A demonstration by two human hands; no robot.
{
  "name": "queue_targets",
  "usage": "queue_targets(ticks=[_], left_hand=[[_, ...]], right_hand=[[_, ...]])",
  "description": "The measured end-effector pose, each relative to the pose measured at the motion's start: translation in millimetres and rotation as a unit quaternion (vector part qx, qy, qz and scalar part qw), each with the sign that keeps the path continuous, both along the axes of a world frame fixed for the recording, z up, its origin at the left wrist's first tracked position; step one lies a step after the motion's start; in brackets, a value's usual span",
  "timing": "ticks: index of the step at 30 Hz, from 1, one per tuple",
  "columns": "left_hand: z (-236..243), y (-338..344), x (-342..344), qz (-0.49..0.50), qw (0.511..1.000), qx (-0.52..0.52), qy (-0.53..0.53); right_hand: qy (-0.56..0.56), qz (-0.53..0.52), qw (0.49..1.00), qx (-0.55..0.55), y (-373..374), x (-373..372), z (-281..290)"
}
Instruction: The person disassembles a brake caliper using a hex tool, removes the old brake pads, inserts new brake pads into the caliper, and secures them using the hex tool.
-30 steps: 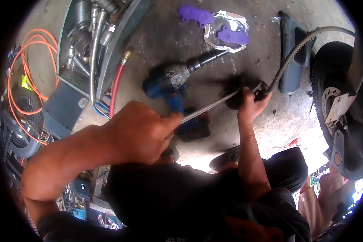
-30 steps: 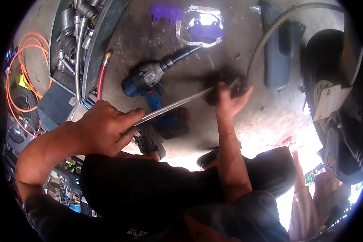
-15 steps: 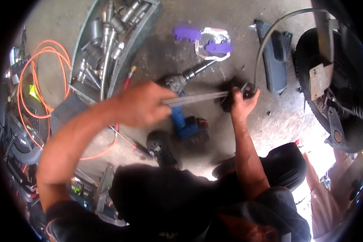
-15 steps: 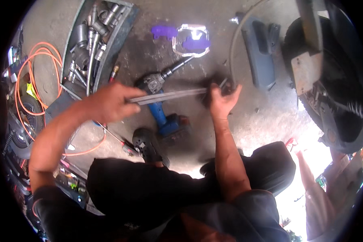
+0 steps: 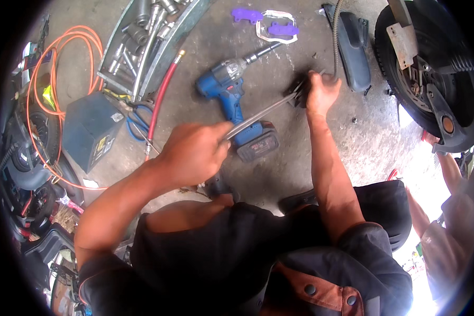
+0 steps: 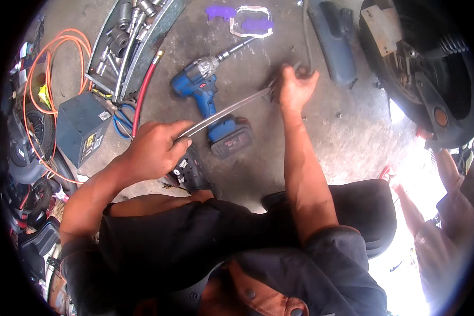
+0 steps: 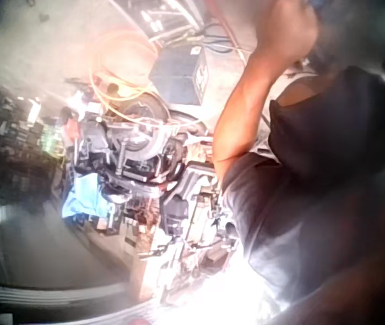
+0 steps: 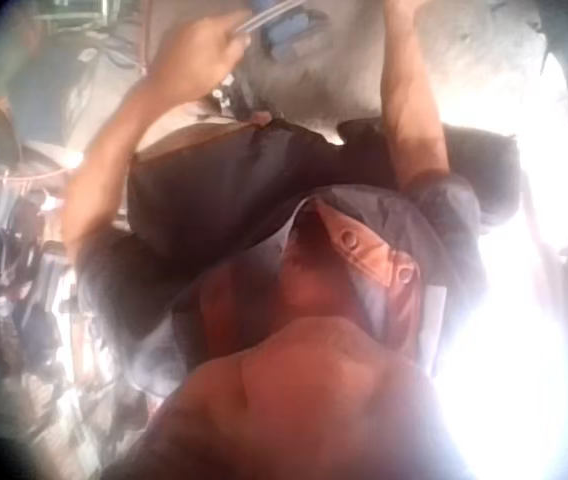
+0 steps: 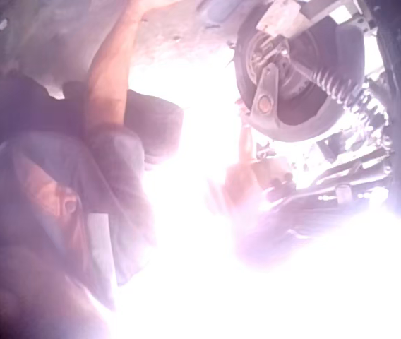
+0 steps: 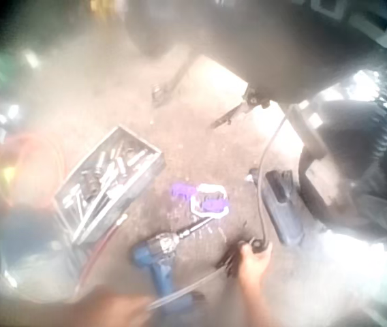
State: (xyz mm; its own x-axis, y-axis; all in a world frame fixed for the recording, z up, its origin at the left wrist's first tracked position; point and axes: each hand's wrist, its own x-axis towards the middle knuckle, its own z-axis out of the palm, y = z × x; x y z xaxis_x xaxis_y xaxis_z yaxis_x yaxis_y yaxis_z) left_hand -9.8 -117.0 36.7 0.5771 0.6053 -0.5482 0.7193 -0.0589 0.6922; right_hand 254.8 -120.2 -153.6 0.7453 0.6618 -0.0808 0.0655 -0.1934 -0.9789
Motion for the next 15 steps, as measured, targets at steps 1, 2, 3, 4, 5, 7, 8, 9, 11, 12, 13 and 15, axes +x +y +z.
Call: queue_targets(ticks=[1, 2, 3, 4, 5, 7, 8, 9, 11, 12, 13, 15], left_hand=[[-1, 0, 2, -0.006, 1.0, 0.002, 0.003], [-3, 0, 2, -0.007, 1.0, 0.004, 0.003], [-5, 1, 3, -0.02, 1.0, 0.013, 0.002], [-7, 1, 4, -0.034, 0.999, 0.022, 0.002], [-7, 2, 4, -0.035, 0.999, 0.021, 0.001], [-7, 5, 4, -0.054, 0.998, 0.043, 0.014], [-10, 8, 4, -0.054, 0.998, 0.04, 0.013], [-13, 13, 3, -0.067, 0.997, 0.047, -0.001], [-18, 20, -2, -0.077, 0.996, 0.05, -0.014], [-20, 23, -4, -0.092, 0.994, 0.059, -0.027], [-23, 27, -6, -0.107, 0.991, 0.067, -0.04], [-27, 36, -7, -0.114, 0.99, 0.064, -0.054]], right_hand=[[0.006, 0.004, 1.0, 0.003, -2, 0, 0], [0.005, 0.003, 1.0, 0.005, -2, 0, -1], [0.003, 0.0, 1.0, -0.001, -3, 1, -1], [0.0, -0.003, 1.0, -0.007, -4, 2, -1], [0.0, -0.004, 1.0, -0.009, -4, 4, -4], [-0.038, 0.021, 0.998, -0.04, -5, 9, -10], [-0.039, 0.021, 0.998, -0.043, -7, 11, -13], [-0.005, 0.02, 0.999, -0.035, -6, 8, -7], [0.032, 0.021, 0.999, -0.033, -4, 2, -2], [0.02, 0.024, 0.999, -0.04, -3, 3, -1], [0.008, 0.027, 0.998, -0.047, -3, 3, -1], [0.025, 0.021, 0.999, -0.041, -2, 3, -1]])
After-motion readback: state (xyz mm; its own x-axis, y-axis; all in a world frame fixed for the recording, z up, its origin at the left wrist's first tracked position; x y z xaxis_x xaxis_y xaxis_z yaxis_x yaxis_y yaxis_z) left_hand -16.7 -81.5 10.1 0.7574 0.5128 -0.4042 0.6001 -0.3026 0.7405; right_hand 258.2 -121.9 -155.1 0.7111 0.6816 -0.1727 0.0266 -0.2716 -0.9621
